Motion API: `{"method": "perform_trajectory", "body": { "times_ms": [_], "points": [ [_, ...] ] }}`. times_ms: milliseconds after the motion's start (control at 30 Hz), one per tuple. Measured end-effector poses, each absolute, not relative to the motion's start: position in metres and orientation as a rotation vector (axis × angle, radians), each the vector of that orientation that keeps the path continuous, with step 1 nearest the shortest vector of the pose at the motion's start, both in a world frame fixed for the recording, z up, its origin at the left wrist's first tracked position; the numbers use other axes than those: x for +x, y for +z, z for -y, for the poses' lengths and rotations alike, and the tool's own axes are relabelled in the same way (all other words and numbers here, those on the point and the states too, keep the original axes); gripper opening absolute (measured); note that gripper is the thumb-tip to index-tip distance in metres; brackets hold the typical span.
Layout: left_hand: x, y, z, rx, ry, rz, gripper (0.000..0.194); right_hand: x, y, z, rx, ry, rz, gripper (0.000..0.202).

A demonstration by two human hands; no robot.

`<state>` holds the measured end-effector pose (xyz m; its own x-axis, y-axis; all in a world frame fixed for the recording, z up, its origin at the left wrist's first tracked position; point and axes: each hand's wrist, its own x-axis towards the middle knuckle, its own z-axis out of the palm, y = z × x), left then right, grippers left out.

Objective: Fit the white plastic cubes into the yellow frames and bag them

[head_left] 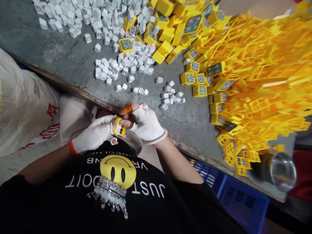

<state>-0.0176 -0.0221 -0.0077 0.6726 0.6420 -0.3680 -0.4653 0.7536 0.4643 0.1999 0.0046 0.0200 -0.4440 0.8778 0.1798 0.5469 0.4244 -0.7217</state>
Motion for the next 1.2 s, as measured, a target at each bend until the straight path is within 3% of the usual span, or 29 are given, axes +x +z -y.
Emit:
{"method": "perform_trajectory", "body": {
  "times_ms": [100,233,333,433,667,1033,1200],
  "points": [
    [-0.025,-0.012,0.023,0.320,0.648,-0.536,0.031,0.209,0.012,-0.025,-1.192,0.749,2.159,0.023],
    [-0.033,-0.017,0.021,0.318,0.766,-0.682,0.030,0.219,-0.008,-0.079,-1.490,0.213,2.219,0.020],
    [-0.036,-0.015,0.018,0.318,0.831,-0.765,0.024,0.217,-0.020,-0.108,-1.514,0.064,2.346,0.022],
    [-0.037,-0.012,0.017,0.307,0.851,-0.781,0.026,0.215,-0.021,-0.101,-1.477,0.092,2.311,0.018],
    [-0.027,-0.002,0.014,0.322,0.905,-0.709,0.031,0.211,0.000,-0.017,-1.207,0.590,1.957,0.019],
    [-0.024,-0.007,0.021,0.336,0.883,-0.707,0.028,0.201,-0.010,0.007,-0.883,0.453,2.107,0.024],
    [-0.037,-0.006,0.022,0.238,0.874,-0.742,0.024,0.211,-0.007,-0.049,-1.159,0.254,2.203,0.021]
  ]
}}
